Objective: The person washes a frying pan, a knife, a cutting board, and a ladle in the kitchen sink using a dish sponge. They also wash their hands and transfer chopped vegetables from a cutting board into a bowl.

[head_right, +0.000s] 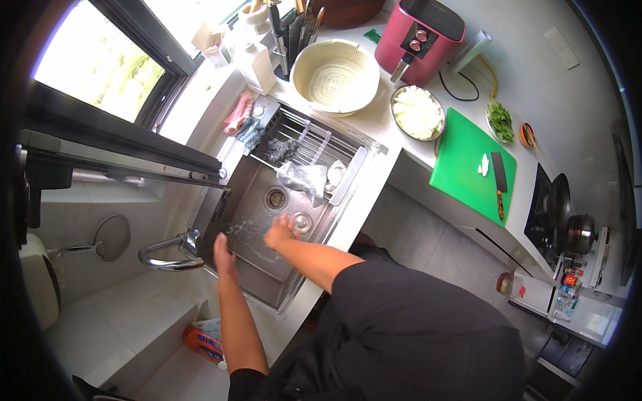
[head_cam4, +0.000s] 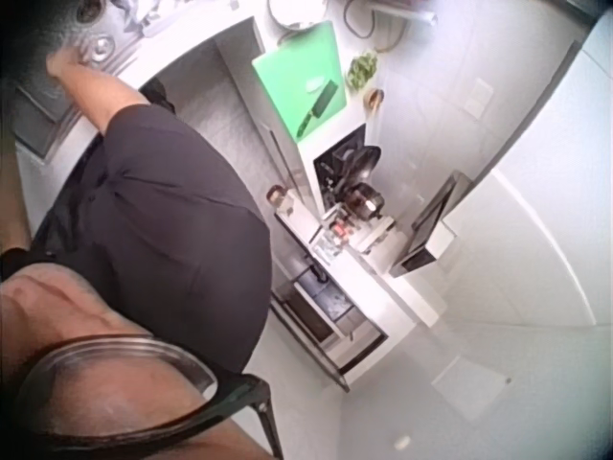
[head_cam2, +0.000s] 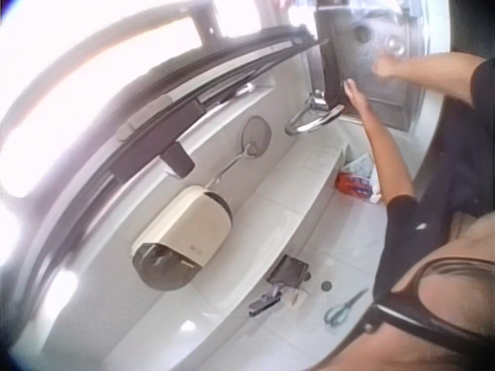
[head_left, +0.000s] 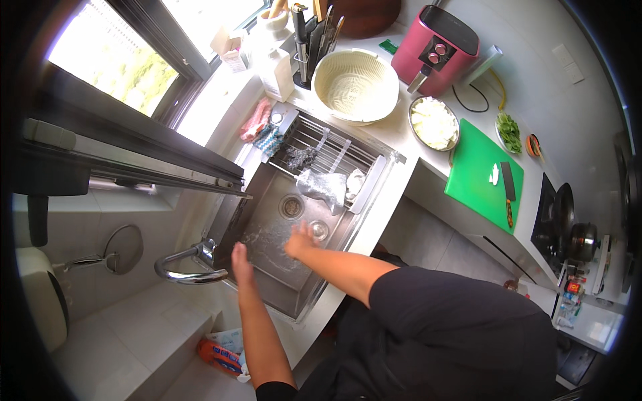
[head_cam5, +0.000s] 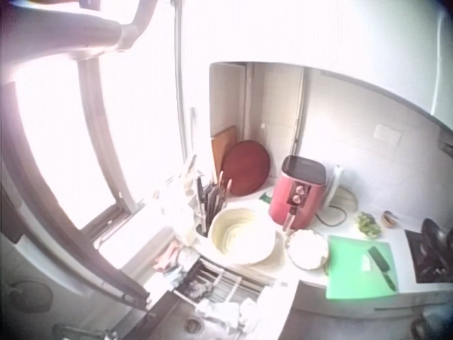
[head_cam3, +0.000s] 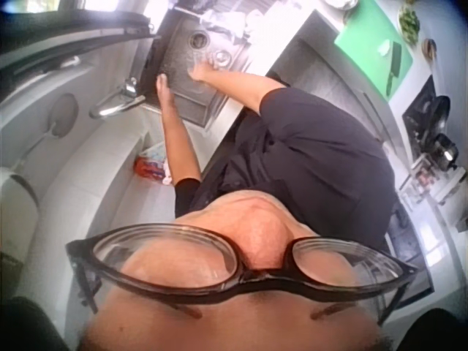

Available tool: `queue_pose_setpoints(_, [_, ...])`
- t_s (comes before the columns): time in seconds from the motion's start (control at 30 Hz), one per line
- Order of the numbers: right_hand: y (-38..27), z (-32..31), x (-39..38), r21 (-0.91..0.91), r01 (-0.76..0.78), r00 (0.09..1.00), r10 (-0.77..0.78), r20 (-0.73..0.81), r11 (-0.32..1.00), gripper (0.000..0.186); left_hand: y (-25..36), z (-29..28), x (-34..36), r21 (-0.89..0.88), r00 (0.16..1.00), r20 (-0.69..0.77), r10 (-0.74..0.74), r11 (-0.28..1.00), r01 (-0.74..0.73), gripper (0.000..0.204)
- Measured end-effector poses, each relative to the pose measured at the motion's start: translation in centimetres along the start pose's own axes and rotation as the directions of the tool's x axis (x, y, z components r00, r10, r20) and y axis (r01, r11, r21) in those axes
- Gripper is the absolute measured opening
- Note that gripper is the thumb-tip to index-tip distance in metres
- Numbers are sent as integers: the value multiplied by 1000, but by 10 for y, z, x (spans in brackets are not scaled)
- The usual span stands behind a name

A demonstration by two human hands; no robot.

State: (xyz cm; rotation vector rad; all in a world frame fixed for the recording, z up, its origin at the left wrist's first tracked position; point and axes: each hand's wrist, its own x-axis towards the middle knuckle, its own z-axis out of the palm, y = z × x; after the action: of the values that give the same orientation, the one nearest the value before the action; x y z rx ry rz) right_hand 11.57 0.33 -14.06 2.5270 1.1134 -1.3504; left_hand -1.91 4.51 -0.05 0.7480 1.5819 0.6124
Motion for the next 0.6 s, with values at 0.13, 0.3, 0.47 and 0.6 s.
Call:
queue_pose_setpoints(0.13, [-22, -22, -40, 764, -191, 880, -238, 411, 616, 81, -65, 28, -10, 18, 994, 106, -5, 1000, 3, 76])
queue_pose_setpoints(0.3, [-27, -7, -46, 849, -498, 777, -342, 528, 178, 57, -79, 68, -37, -702, 949, 311, 47, 685, 196, 72])
queue_pose_setpoints(0.47, [1, 8, -17, 263, 698, 702, -709, -68, 666, 33, -69, 88, -60, -744, 953, 188, -238, 599, 296, 57])
queue_pose_setpoints(0.6, [9, -57, -68, -229, 924, 356, -908, 221, 306, 38, -64, 78, -51, -685, 893, 130, -430, 612, 395, 43])
